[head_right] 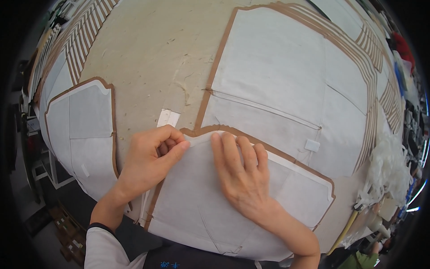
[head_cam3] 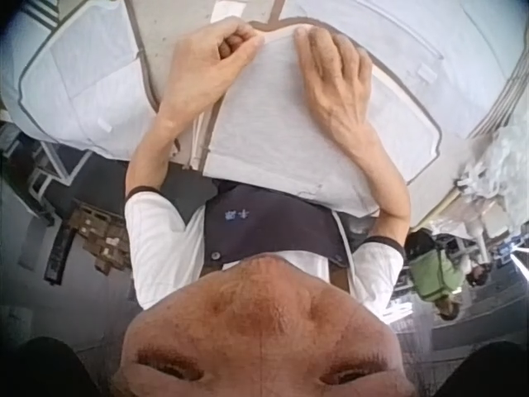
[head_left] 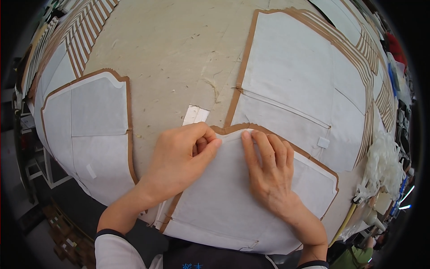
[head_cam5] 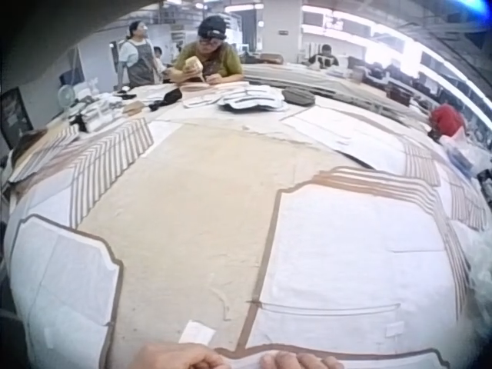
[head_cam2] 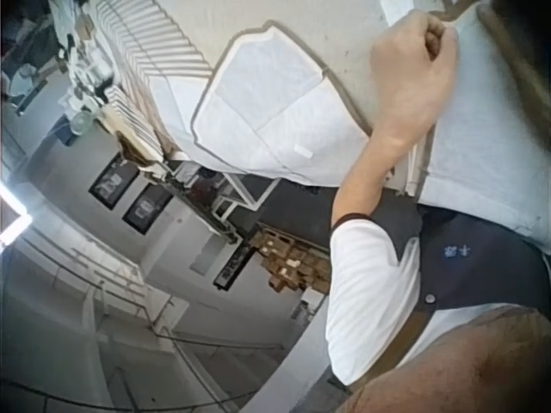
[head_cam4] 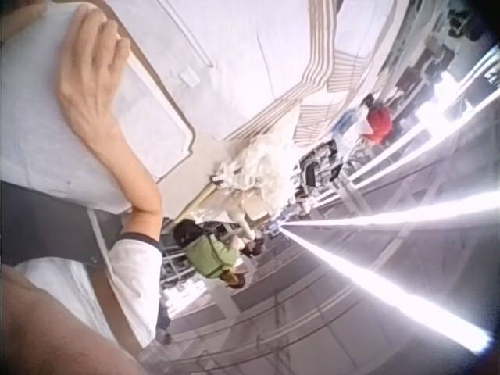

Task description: Applying adhesive strips to leather panel edges and folding them.

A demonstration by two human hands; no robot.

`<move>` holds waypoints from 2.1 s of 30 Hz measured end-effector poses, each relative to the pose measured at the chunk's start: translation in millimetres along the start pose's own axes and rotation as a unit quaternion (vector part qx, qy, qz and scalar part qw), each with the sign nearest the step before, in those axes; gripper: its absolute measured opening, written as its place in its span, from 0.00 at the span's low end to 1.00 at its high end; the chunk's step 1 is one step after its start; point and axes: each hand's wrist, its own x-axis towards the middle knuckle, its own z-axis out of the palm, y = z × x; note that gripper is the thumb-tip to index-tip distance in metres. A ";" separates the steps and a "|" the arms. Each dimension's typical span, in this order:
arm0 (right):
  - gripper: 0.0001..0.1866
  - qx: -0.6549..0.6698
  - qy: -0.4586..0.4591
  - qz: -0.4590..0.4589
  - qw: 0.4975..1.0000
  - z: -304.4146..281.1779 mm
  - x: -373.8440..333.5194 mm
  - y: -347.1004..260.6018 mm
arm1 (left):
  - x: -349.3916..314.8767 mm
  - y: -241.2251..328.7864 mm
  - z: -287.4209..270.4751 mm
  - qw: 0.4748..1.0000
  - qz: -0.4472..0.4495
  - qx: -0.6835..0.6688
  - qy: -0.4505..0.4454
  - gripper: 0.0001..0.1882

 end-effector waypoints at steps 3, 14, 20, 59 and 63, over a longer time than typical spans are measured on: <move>0.29 0.005 0.000 -0.007 1.000 2.2 -1.0 1.5 | 0.4 -1.6 2.0 1.000 0.011 0.023 0.002 0.06; 0.29 0.009 -0.014 -0.011 1.000 0.6 1.7 -1.5 | 5.1 -1.9 3.1 0.999 0.009 0.053 0.006 0.08; 0.28 0.037 0.002 -0.027 0.999 3.5 8.1 -12.3 | 4.7 -2.9 3.4 0.997 0.032 0.074 0.007 0.09; 0.27 0.040 -0.010 0.001 0.999 5.9 7.3 -36.3 | -25.9 -42.2 14.0 0.881 0.348 0.276 0.161 0.22; 0.27 0.036 0.001 0.004 0.999 5.6 7.7 -37.1 | -26.7 -38.8 13.2 0.887 0.340 0.268 0.158 0.23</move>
